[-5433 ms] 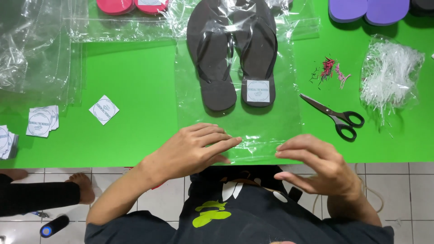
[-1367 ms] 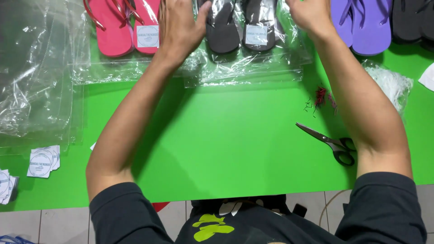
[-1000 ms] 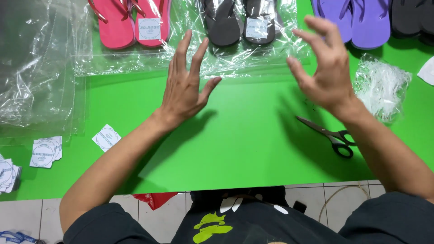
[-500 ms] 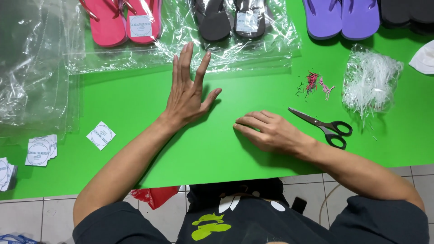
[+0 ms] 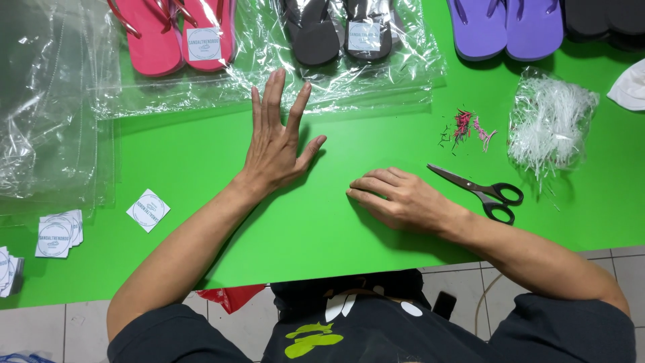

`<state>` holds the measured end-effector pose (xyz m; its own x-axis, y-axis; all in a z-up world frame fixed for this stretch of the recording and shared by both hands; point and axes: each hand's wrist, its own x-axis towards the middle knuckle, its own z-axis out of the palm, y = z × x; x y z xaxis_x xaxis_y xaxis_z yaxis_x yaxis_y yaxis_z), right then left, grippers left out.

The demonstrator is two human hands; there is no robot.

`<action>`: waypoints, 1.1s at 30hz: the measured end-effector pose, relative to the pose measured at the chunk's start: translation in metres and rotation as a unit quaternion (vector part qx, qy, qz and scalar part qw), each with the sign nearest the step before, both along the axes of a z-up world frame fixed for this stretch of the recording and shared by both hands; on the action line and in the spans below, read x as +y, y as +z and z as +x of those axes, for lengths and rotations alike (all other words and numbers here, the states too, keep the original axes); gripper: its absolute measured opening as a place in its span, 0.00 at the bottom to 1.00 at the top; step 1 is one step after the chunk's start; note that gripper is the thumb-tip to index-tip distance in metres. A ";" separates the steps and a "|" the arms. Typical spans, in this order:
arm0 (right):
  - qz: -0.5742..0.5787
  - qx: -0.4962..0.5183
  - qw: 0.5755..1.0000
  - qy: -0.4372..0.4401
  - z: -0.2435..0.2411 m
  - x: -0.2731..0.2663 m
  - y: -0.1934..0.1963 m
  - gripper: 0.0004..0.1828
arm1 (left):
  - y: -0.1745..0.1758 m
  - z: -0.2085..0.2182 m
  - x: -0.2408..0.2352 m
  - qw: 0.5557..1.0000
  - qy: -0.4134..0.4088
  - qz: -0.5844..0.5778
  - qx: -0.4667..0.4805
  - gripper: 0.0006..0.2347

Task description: Trimming excess material from flip-flops, fastening them together, and packaging them into a plastic bag with labels.

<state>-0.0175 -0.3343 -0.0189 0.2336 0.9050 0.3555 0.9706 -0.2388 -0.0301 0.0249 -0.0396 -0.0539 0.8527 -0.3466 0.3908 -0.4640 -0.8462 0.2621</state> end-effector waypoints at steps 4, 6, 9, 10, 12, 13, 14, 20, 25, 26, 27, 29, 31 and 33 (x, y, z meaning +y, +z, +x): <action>-0.018 0.014 1.000 -0.005 0.001 -0.002 -0.007 0.21 | -0.002 0.002 0.001 1.000 0.000 0.006 0.013 0.39; 0.032 0.008 0.999 -0.015 -0.002 0.003 -0.007 0.14 | 0.003 0.000 -0.003 1.000 -0.001 -0.020 0.002 0.37; 0.084 0.006 0.996 -0.026 -0.002 0.007 -0.005 0.08 | 0.007 0.000 -0.004 0.999 -0.004 -0.045 -0.012 0.35; 0.086 0.012 0.996 -0.027 -0.002 0.007 -0.004 0.09 | 0.007 0.000 -0.005 0.999 -0.005 -0.044 -0.013 0.34; 0.087 0.016 0.996 -0.028 -0.002 0.006 -0.007 0.09 | 0.007 0.001 -0.005 0.999 -0.005 -0.043 -0.008 0.34; 0.089 0.021 0.995 -0.028 -0.002 0.006 -0.009 0.08 | 0.007 0.001 -0.005 0.999 -0.004 -0.043 -0.002 0.35; 0.090 0.020 0.995 -0.028 -0.001 0.007 -0.007 0.08 | 0.008 0.001 -0.005 0.999 -0.004 -0.042 -0.002 0.35; 0.097 0.035 0.994 -0.023 0.001 0.007 -0.004 0.08 | 0.008 0.001 -0.004 0.999 -0.005 -0.045 0.004 0.35; 0.094 0.046 0.994 -0.032 0.003 0.007 -0.006 0.09 | 0.011 0.004 -0.004 0.999 -0.009 -0.053 0.007 0.34; 0.093 0.047 0.994 -0.030 0.004 0.007 -0.007 0.09 | 0.009 0.006 -0.004 0.998 -0.006 -0.054 0.007 0.34; 0.093 0.048 0.994 -0.029 0.004 0.007 -0.008 0.09 | 0.007 0.006 -0.003 0.999 -0.006 -0.053 0.004 0.34; 0.092 0.050 0.994 -0.025 0.006 0.006 -0.008 0.10 | 0.006 0.006 -0.003 0.999 -0.003 -0.052 0.001 0.34; 0.088 0.049 0.995 -0.026 0.005 0.006 -0.007 0.10 | 0.006 0.004 -0.004 0.999 -0.008 -0.048 -0.012 0.34; 0.086 0.052 0.995 -0.027 0.003 0.005 -0.006 0.10 | 0.006 -0.003 -0.008 0.999 -0.015 -0.041 -0.022 0.33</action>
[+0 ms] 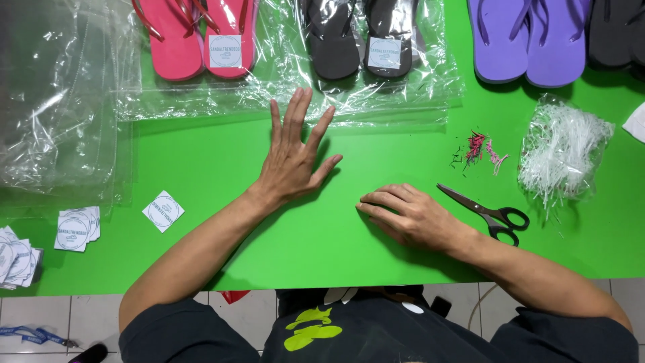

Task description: Trimming excess material from flip-flops, fastening them together, and packaging them into a plastic bag with labels.

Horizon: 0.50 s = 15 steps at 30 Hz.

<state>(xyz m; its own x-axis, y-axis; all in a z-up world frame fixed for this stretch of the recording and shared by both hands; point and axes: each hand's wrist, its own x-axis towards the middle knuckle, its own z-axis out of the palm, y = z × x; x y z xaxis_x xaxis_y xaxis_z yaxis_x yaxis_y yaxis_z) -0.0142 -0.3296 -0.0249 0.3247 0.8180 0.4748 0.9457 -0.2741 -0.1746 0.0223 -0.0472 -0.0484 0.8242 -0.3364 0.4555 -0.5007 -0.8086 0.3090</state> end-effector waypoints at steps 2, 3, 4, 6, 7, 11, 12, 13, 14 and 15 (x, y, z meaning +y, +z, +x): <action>-0.005 0.006 1.000 -0.003 -0.001 0.000 0.001 0.10 | 0.002 -0.009 -0.006 1.000 -0.008 0.005 -0.008 0.33; -0.007 0.005 1.000 -0.003 -0.001 0.000 0.002 0.10 | 0.004 -0.017 -0.010 0.999 -0.031 0.003 -0.044 0.30; -0.008 -0.001 1.000 -0.002 0.002 0.002 0.005 0.10 | 0.009 -0.021 -0.012 0.995 -0.054 0.003 -0.085 0.27; -0.004 0.003 1.000 0.000 -0.001 0.003 0.007 0.09 | 0.012 -0.052 -0.007 0.991 -0.025 0.060 -0.113 0.21; 0.000 0.005 1.000 0.001 -0.002 0.003 0.007 0.09 | 0.014 -0.067 -0.004 0.983 0.002 0.116 -0.142 0.16; 0.004 -0.003 1.000 -0.001 -0.001 0.000 -0.009 0.09 | 0.018 -0.126 0.038 0.976 0.086 0.173 -0.099 0.10; -0.004 -0.001 1.000 -0.007 -0.002 -0.001 -0.009 0.09 | 0.028 -0.136 0.049 0.966 0.161 0.195 -0.059 0.11; -0.012 0.001 1.000 -0.012 -0.003 -0.002 -0.009 0.09 | 0.038 -0.146 0.060 0.948 0.235 0.215 -0.018 0.12; -0.013 0.000 1.000 -0.012 -0.004 -0.001 -0.008 0.09 | 0.046 -0.153 0.069 0.948 0.236 0.214 -0.018 0.12; -0.014 -0.002 1.000 -0.015 -0.005 -0.001 -0.007 0.09 | 0.055 -0.159 0.077 0.942 0.273 0.195 0.014 0.15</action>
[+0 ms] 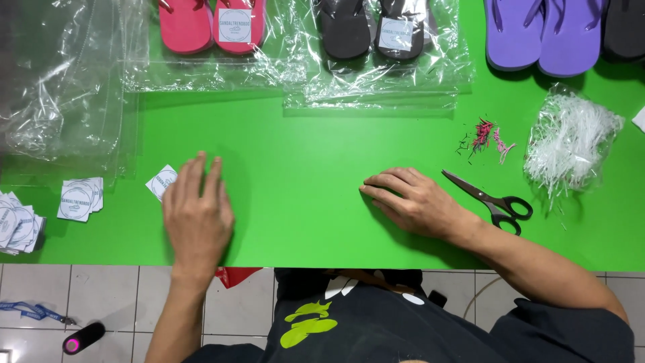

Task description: Trimming excess material from flip-flops, fastening them together, and packaging them into a plastic bag with labels.

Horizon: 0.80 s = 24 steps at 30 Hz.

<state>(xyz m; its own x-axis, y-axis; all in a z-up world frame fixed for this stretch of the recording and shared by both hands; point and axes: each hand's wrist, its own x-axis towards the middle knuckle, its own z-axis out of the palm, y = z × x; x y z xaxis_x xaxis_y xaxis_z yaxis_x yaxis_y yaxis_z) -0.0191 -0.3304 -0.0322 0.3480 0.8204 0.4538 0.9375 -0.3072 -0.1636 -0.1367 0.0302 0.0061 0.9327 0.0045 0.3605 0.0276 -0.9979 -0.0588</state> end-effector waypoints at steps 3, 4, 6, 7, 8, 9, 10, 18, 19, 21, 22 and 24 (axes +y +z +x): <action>0.003 -0.003 1.000 -0.002 -0.001 0.002 0.002 0.09 | 0.004 -0.020 0.018 0.995 0.059 -0.075 0.021 0.17; 0.006 -0.002 1.000 0.000 0.000 0.002 0.003 0.09 | 0.002 -0.026 0.023 0.989 0.075 -0.126 0.025 0.17; 0.007 -0.004 1.000 -0.006 -0.002 0.002 0.003 0.09 | -0.008 -0.036 0.033 0.987 0.080 -0.136 0.010 0.17; 0.008 -0.004 1.000 -0.004 -0.001 0.003 0.004 0.09 | -0.012 -0.042 0.038 0.985 0.092 -0.146 -0.005 0.18; 0.008 -0.006 1.000 -0.005 0.000 0.001 0.006 0.09 | -0.023 -0.050 0.047 0.985 0.091 -0.145 -0.007 0.18; -0.031 0.005 0.999 0.012 0.001 -0.001 0.008 0.13 | -0.034 -0.056 0.057 0.987 0.105 -0.116 -0.023 0.19; -0.071 0.016 0.997 0.029 0.003 -0.003 0.011 0.18 | -0.044 -0.062 0.066 0.988 0.119 -0.087 -0.039 0.20; -0.064 0.012 0.997 0.034 0.005 -0.006 0.008 0.18 | -0.038 -0.039 0.051 0.989 0.103 -0.070 -0.076 0.19; -0.076 0.008 0.996 0.038 0.006 -0.008 0.006 0.19 | -0.035 -0.030 0.044 0.990 0.058 -0.107 -0.077 0.17; -0.086 0.011 0.996 0.027 0.004 -0.008 0.005 0.25 | -0.012 -0.003 0.006 0.986 -0.009 -0.159 -0.046 0.19; -0.095 0.013 0.995 0.018 0.003 -0.008 0.005 0.31 | 0.000 0.010 -0.013 0.975 -0.074 -0.207 -0.018 0.21; -0.107 0.010 0.994 0.020 0.004 -0.008 0.000 0.33 | -0.003 0.032 -0.041 0.963 -0.164 -0.214 0.021 0.21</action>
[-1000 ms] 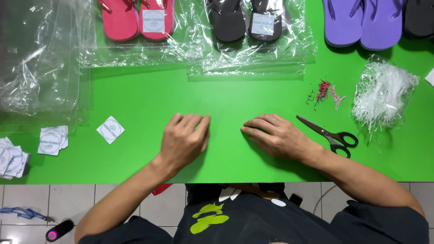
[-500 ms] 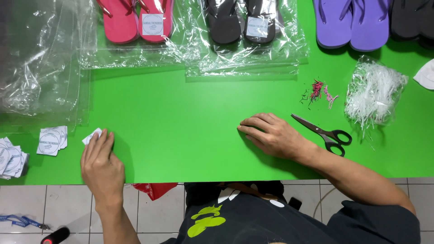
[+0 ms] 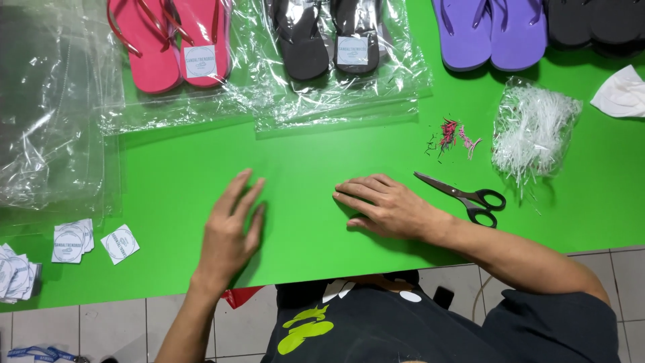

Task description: Trimming excess material from flip-flops, fastening them together, and packaging them into a plastic bag with labels.

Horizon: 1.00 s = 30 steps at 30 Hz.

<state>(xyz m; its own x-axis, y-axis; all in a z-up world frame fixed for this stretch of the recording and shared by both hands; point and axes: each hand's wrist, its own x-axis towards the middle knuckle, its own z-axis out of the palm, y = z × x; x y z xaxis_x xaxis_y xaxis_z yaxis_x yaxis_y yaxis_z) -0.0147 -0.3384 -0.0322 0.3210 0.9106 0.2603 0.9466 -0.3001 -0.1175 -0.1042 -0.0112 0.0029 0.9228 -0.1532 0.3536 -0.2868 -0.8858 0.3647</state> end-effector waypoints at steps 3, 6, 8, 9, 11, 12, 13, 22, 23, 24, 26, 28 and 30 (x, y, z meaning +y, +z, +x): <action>-0.018 -0.005 1.000 -0.017 -0.001 -0.002 0.000 0.34 | -0.012 0.023 -0.027 0.990 -0.137 0.013 0.041 0.23; -0.049 -0.020 0.995 -0.089 0.002 -0.007 0.000 0.33 | -0.023 0.039 -0.041 0.979 -0.184 0.033 0.083 0.27; -0.078 -0.028 0.986 -0.144 0.006 -0.017 0.012 0.33 | -0.022 0.046 -0.046 0.974 -0.194 0.033 0.109 0.29; -0.046 -0.036 0.982 -0.178 0.011 -0.024 0.025 0.29 | -0.018 0.049 -0.047 0.967 -0.212 0.038 0.133 0.34; -0.013 -0.042 0.976 -0.214 0.013 -0.044 0.053 0.26 | -0.011 0.050 -0.047 0.959 -0.231 0.045 0.160 0.38; -0.017 -0.022 0.972 -0.233 0.011 -0.059 0.068 0.26 | -0.008 0.049 -0.046 0.953 -0.249 0.077 0.156 0.46; -0.022 -0.004 0.967 -0.255 0.010 -0.073 0.084 0.25 | -0.004 0.051 -0.045 0.945 -0.268 0.110 0.149 0.53; 0.015 0.083 0.908 -0.411 -0.063 -0.140 0.034 0.28 | -0.022 0.084 -0.122 0.944 -0.255 0.152 0.147 0.52; 0.016 0.081 0.907 -0.414 -0.069 -0.141 0.033 0.28 | -0.027 0.093 -0.135 0.943 -0.258 0.153 0.145 0.52; 0.048 0.104 0.900 -0.421 -0.075 -0.141 0.032 0.25 | -0.031 0.102 -0.148 0.947 -0.254 0.146 0.135 0.49; 0.080 0.125 0.889 -0.434 -0.089 -0.148 0.031 0.22 | -0.037 0.118 -0.172 0.949 -0.255 0.141 0.123 0.46; 0.086 0.128 0.882 -0.446 -0.103 -0.158 0.031 0.18 | -0.041 0.131 -0.193 0.950 -0.258 0.129 0.115 0.38; 0.104 0.122 0.880 -0.447 -0.110 -0.162 0.030 0.16 | -0.049 0.143 -0.213 0.948 -0.273 0.123 0.109 0.36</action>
